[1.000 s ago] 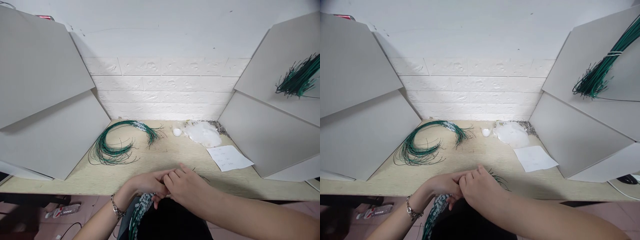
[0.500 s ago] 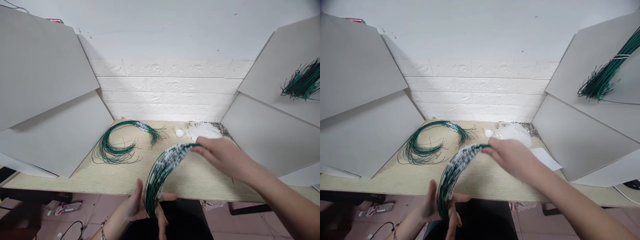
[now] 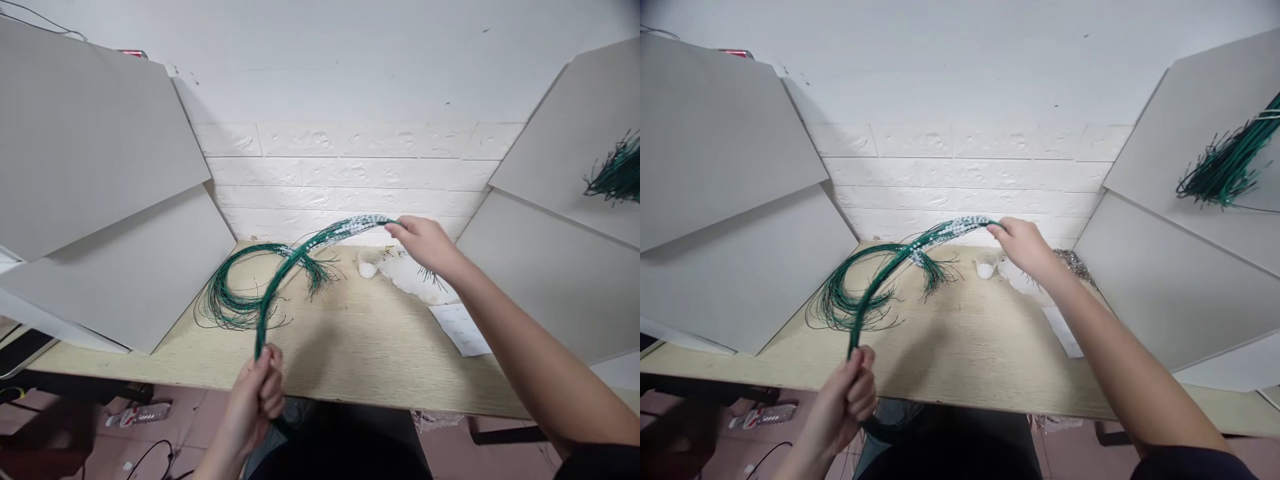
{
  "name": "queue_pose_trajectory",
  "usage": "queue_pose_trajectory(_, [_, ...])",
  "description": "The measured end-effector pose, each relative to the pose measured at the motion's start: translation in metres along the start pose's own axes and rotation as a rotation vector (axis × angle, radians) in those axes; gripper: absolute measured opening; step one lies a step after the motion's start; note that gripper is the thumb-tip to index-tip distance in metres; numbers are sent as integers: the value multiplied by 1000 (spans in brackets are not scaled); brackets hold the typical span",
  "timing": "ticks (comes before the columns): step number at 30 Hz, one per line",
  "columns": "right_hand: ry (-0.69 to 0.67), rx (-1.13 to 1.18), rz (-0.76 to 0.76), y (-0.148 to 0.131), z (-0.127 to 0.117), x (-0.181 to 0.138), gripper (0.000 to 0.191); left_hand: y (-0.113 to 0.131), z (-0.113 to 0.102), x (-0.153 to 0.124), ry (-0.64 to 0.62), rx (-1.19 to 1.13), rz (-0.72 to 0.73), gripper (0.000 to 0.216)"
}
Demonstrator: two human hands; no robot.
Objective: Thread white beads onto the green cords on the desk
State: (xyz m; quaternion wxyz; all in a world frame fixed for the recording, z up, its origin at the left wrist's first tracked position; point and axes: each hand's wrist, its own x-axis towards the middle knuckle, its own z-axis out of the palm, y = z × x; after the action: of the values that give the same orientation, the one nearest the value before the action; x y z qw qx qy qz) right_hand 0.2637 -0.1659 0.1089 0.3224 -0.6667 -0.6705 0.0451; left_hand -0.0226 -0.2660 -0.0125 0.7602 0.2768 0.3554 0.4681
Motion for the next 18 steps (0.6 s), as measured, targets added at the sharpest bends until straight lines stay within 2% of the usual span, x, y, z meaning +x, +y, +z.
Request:
queue_pose_trajectory(3, [-107,-98,-117,-10,24,10,24,24,-1,5,54,-174,175,22])
queue_pose_trajectory(6, [-125,-124,-201,-22,53,26,23,47,-6,13,40,-309,257,22])
queue_pose_trajectory(9, [-136,-120,-248,-36,87,48,27,68,-17,26,-74,-444,303,23])
queue_pose_trajectory(13, [-183,-135,-221,-59,129,77,30,97,-40,49,-278,-614,366,29])
queue_pose_trajectory(18, [-203,-169,-234,-82,158,103,31,126,-57,89,-381,-841,599,40])
